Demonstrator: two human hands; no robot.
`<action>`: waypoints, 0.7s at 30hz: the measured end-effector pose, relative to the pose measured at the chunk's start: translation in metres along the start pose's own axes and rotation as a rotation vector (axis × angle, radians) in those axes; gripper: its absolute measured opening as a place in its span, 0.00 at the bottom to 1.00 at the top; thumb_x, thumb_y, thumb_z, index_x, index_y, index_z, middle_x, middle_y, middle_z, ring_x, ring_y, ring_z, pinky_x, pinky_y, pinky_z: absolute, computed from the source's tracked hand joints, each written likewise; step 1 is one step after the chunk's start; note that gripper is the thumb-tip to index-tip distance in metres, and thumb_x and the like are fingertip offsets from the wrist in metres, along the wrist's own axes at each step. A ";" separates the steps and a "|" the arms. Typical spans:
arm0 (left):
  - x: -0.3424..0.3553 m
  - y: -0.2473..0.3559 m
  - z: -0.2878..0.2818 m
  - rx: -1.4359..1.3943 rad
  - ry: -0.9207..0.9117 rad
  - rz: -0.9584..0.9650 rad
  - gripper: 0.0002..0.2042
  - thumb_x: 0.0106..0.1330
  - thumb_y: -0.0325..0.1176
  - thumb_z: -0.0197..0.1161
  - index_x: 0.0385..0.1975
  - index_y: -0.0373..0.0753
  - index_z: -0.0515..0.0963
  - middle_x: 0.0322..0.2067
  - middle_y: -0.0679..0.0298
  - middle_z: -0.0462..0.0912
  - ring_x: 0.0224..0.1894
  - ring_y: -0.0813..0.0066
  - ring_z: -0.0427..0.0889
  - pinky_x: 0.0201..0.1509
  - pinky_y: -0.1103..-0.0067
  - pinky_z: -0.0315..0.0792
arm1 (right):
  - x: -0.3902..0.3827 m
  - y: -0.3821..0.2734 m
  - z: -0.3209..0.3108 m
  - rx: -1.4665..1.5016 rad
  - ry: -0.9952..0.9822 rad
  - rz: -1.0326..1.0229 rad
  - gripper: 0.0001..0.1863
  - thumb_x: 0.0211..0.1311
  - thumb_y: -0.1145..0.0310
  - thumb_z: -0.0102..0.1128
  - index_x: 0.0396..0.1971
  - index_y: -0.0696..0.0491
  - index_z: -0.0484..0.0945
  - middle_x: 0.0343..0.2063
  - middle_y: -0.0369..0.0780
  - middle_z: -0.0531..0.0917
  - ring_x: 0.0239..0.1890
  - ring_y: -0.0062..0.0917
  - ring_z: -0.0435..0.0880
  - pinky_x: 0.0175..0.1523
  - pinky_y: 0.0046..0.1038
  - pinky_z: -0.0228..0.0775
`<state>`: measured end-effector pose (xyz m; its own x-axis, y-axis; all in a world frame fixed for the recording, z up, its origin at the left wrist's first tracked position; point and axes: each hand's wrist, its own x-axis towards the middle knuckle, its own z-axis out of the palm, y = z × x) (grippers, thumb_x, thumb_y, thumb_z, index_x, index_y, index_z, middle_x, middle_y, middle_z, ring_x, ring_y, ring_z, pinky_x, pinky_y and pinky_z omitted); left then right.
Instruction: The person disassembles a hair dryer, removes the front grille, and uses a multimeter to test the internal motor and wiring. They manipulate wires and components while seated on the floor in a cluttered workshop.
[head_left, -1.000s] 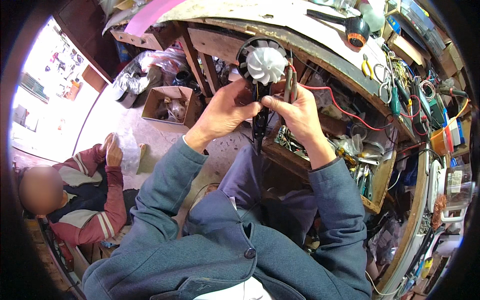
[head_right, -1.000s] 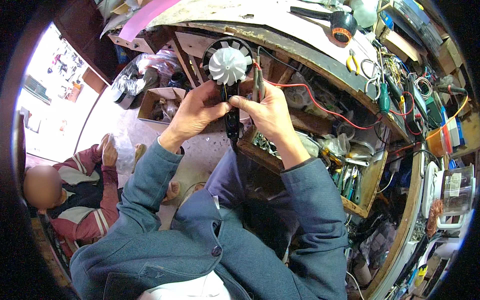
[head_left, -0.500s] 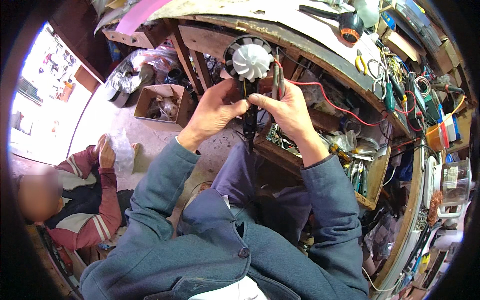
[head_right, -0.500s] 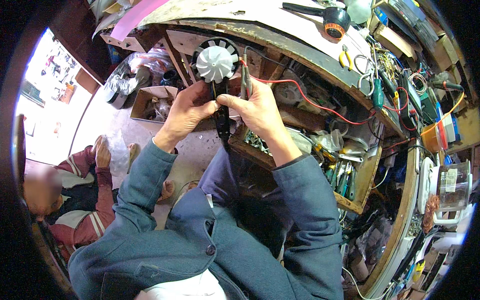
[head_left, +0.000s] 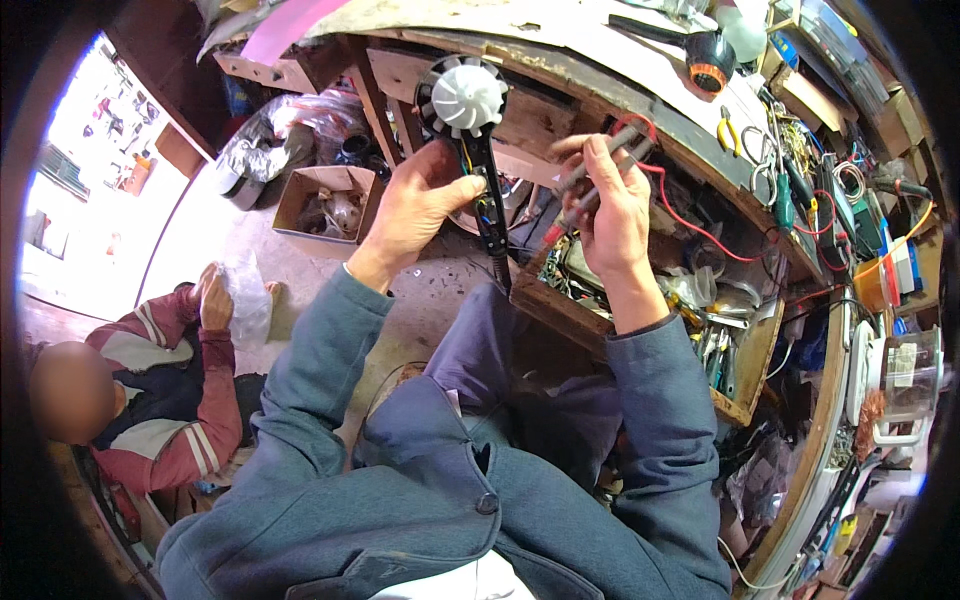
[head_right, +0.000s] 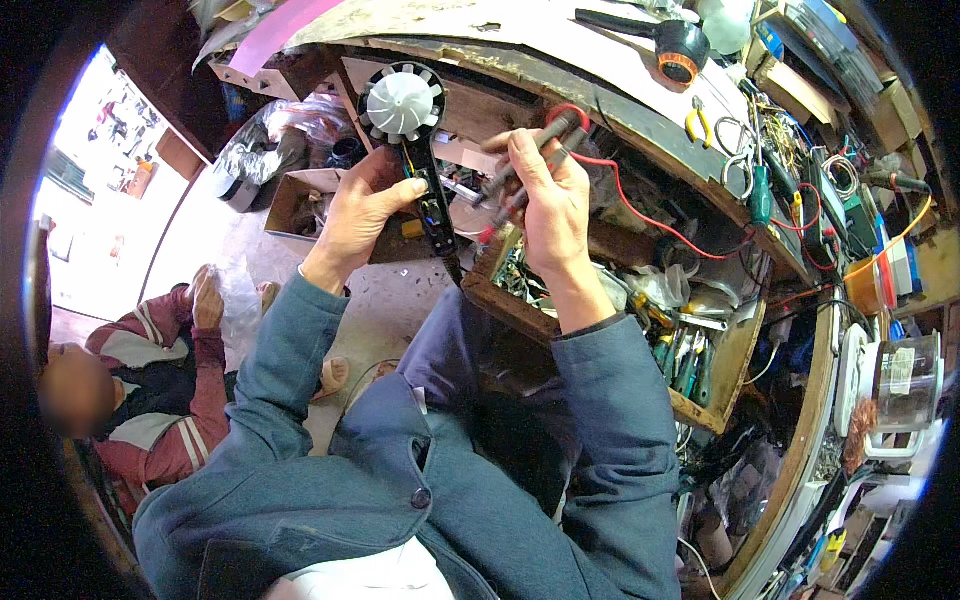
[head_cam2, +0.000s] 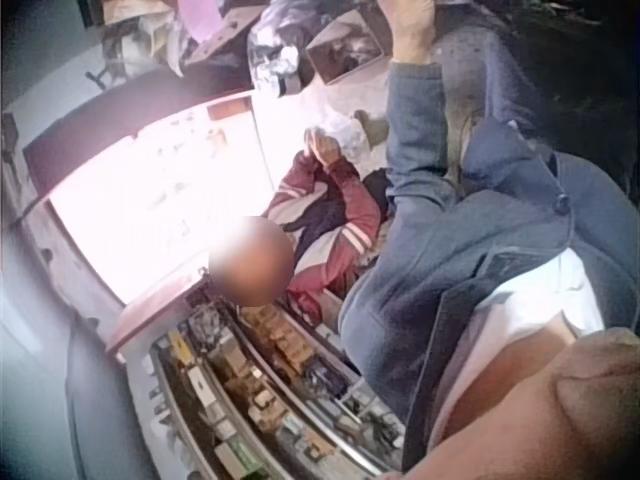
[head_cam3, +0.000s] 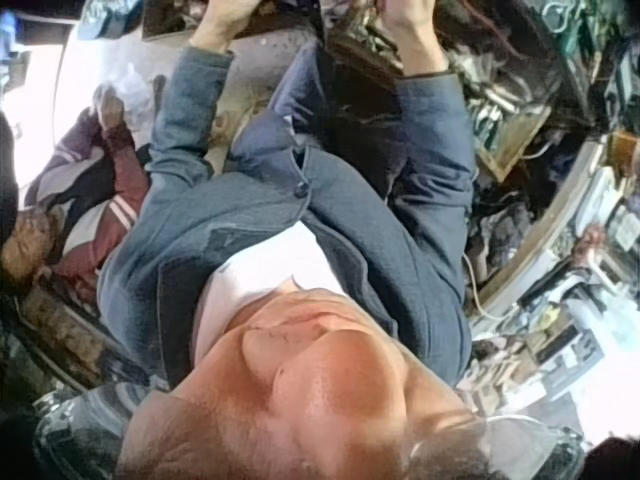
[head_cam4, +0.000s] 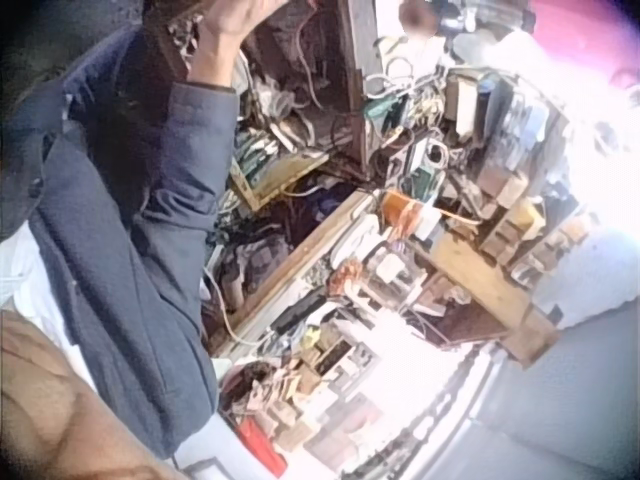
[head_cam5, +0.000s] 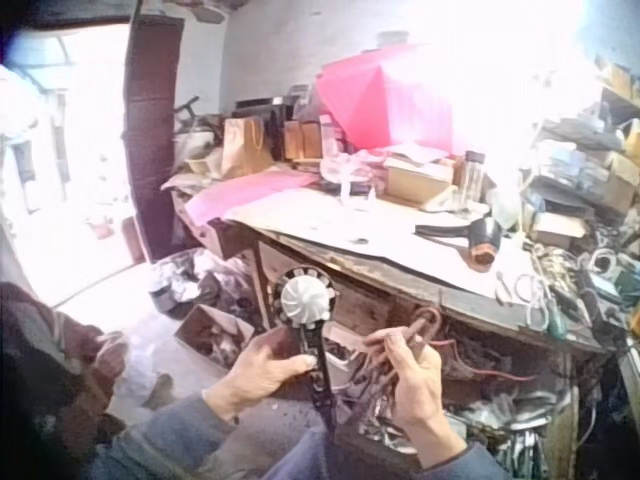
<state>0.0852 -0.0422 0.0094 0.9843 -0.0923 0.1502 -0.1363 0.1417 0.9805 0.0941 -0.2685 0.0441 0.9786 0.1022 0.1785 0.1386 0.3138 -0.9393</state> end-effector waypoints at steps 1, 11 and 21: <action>0.000 0.000 0.000 -0.015 0.004 -0.004 0.12 0.66 0.31 0.71 0.45 0.35 0.79 0.36 0.70 0.82 0.37 0.84 0.77 0.42 0.83 0.72 | -0.002 -0.005 0.004 0.053 -0.022 -0.004 0.15 0.76 0.57 0.59 0.40 0.54 0.86 0.26 0.32 0.83 0.20 0.13 0.77 0.22 0.16 0.63; -0.002 -0.001 -0.003 0.043 -0.011 -0.006 0.16 0.67 0.30 0.70 0.52 0.34 0.78 0.43 0.66 0.85 0.43 0.79 0.81 0.46 0.79 0.77 | -0.002 0.007 0.004 0.009 -0.045 -0.046 0.08 0.65 0.70 0.71 0.38 0.59 0.86 0.29 0.38 0.87 0.25 0.19 0.86 0.27 0.21 0.79; -0.002 -0.005 -0.002 0.052 -0.042 -0.022 0.18 0.66 0.30 0.71 0.54 0.34 0.78 0.45 0.66 0.85 0.45 0.80 0.80 0.52 0.80 0.74 | -0.003 0.007 0.006 -0.080 -0.048 -0.037 0.08 0.65 0.68 0.72 0.37 0.57 0.86 0.25 0.35 0.86 0.23 0.14 0.83 0.26 0.17 0.75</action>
<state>0.0844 -0.0404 0.0042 0.9817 -0.1365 0.1329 -0.1216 0.0884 0.9886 0.0910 -0.2610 0.0390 0.9644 0.1373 0.2258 0.1884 0.2422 -0.9518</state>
